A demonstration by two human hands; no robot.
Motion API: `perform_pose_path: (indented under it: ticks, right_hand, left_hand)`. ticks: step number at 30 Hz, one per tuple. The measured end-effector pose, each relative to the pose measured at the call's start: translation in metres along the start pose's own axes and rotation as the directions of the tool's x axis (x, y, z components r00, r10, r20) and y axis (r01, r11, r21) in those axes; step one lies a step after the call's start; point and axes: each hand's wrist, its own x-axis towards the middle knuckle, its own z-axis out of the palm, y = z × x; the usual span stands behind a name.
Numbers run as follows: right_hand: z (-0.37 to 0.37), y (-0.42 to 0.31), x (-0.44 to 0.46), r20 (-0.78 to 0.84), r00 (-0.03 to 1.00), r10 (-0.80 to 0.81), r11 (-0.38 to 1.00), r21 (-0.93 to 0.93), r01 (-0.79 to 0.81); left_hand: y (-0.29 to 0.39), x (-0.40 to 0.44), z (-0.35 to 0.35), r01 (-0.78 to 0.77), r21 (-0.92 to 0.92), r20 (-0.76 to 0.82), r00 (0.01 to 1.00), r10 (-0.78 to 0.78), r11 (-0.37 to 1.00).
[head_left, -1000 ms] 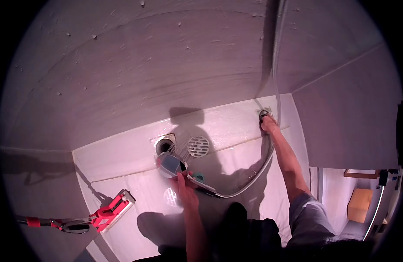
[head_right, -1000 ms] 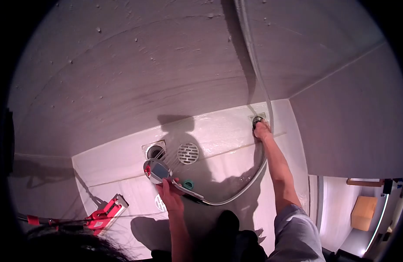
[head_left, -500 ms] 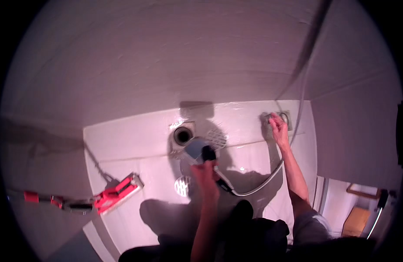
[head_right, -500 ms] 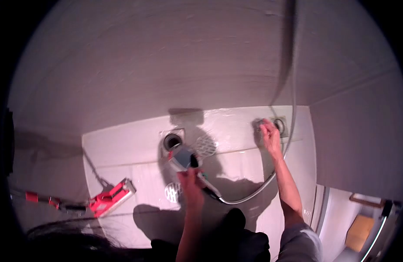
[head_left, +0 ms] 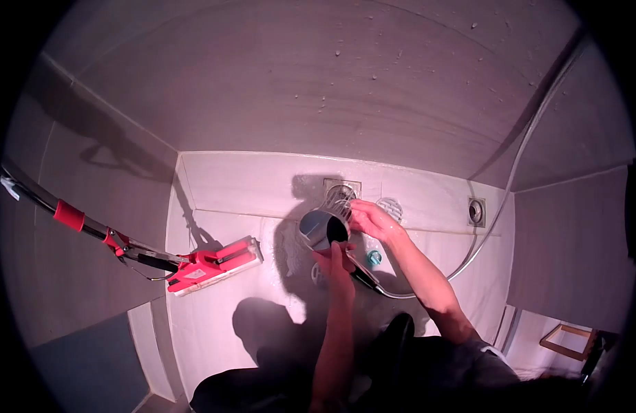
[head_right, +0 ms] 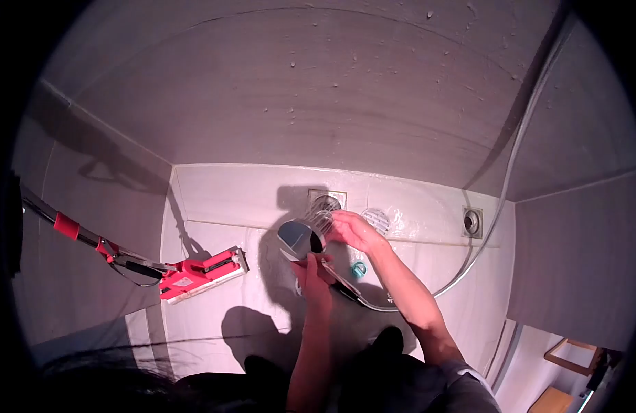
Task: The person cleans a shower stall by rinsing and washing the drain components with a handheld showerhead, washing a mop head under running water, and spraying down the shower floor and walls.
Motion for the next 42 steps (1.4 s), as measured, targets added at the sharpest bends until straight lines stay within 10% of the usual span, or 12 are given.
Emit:
perform_pose_path:
  ticks: [3, 5, 9, 18, 24, 26, 33, 37, 39, 41, 42]
  right_hand:
    - [0.100, -0.019, -0.023, -0.314, 0.934, 0.172, 0.980, -0.046, -0.196]
    - [0.031, -0.003, 0.005, -0.112, 0.937, 0.332, 0.943, 0.048, -0.329]
    - [0.006, 0.009, 0.020, -0.043, 0.994, -0.097, 0.959, -0.271, 0.082]
    - [0.038, 0.006, 0.027, -0.055, 0.998, -0.044, 0.932, -0.362, 0.021]
    - [0.058, -0.019, -0.048, -0.176, 0.900, -0.398, 0.641, -0.756, 0.136]
    - [0.027, -0.029, -0.083, -0.079, 0.812, -0.578, 0.286, -0.952, 0.111]
    - [-0.048, -0.010, -0.166, 0.009, 0.649, -0.761, -0.142, -0.978, -0.153]
    - [-0.022, 0.001, -0.178, -0.056, 0.713, -0.699, 0.056, -0.998, -0.024]
    - [0.008, 0.015, -0.175, -0.294, 0.867, -0.402, 0.515, -0.856, -0.051]
    - [0.047, 0.042, -0.161, -0.032, 0.954, -0.300, 0.441, -0.891, 0.108]
    - [0.072, 0.062, -0.151, 0.055, 0.959, -0.277, 0.637, -0.737, 0.226]
  left_hand:
    - [-0.007, -0.013, 0.015, 0.071, 0.111, 0.052, 0.996, -0.077, 0.991]
    - [-0.004, -0.019, 0.020, 0.069, 0.066, 0.126, 0.989, -0.077, 0.995]
    - [0.001, -0.010, 0.007, -0.014, -0.028, 0.108, 0.994, 0.017, 1.000]
    - [0.003, -0.016, 0.002, 0.028, 0.065, 0.091, 0.995, -0.034, 0.997]
    - [0.003, -0.013, -0.006, -0.013, -0.028, 0.073, 0.997, 0.015, 1.000]
    - [0.005, -0.012, -0.003, -0.001, -0.021, 0.047, 0.999, 0.002, 1.000]
    - [-0.005, -0.017, 0.004, 0.068, 0.025, 0.048, 0.996, -0.069, 0.997]
    - [-0.001, -0.017, 0.005, 0.044, 0.095, 0.034, 0.998, -0.047, 0.995]
    - [0.001, -0.016, 0.002, 0.012, 0.174, 0.040, 0.999, -0.019, 0.985]
    - [-0.010, -0.009, -0.006, -0.055, 0.276, 0.026, 0.998, 0.049, 0.960]
    - [-0.001, -0.014, -0.001, -0.066, 0.426, -0.025, 0.996, 0.085, 0.902]
